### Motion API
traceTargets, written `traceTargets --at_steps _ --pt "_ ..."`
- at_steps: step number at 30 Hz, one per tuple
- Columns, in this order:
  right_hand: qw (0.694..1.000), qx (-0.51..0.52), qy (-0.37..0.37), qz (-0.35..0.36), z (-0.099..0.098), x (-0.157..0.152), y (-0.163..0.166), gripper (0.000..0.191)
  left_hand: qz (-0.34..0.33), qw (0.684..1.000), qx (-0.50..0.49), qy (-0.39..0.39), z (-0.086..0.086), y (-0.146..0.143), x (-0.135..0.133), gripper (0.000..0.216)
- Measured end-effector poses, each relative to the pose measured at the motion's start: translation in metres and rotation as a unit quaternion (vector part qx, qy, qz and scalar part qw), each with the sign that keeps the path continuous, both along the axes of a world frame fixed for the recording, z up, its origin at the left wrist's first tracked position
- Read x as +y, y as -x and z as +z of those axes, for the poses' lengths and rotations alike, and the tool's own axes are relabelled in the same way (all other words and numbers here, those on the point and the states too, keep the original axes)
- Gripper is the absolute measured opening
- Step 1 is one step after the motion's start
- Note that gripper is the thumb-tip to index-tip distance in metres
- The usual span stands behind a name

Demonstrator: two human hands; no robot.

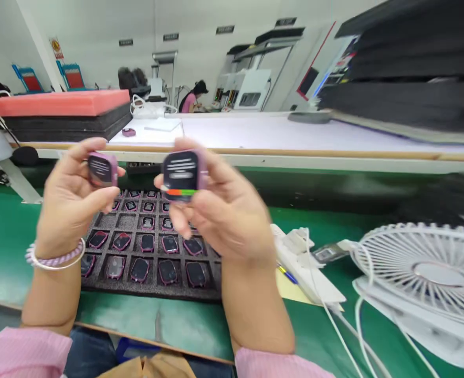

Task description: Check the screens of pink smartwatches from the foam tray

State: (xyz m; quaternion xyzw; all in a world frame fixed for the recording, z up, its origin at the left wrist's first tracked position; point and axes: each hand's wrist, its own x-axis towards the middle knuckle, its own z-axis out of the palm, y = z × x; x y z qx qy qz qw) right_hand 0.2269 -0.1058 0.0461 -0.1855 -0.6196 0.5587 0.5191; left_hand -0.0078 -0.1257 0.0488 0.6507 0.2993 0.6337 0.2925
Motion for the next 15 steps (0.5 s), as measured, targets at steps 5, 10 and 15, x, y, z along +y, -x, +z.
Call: traceTargets --at_steps 5,10,15 --pt "0.996 0.037 0.021 0.077 -0.006 0.030 0.017 0.060 -0.025 0.999 -0.014 0.030 -0.012 -0.011 0.035 0.063" --pt "0.996 0.040 0.029 0.077 -0.017 0.040 0.023 0.059 -0.054 0.997 -0.017 0.051 -0.016 -0.014 0.040 0.063" --pt "0.996 0.049 0.031 0.064 -0.016 0.040 0.025 0.056 -0.068 0.996 -0.040 0.051 -0.017 -0.020 0.038 0.058"
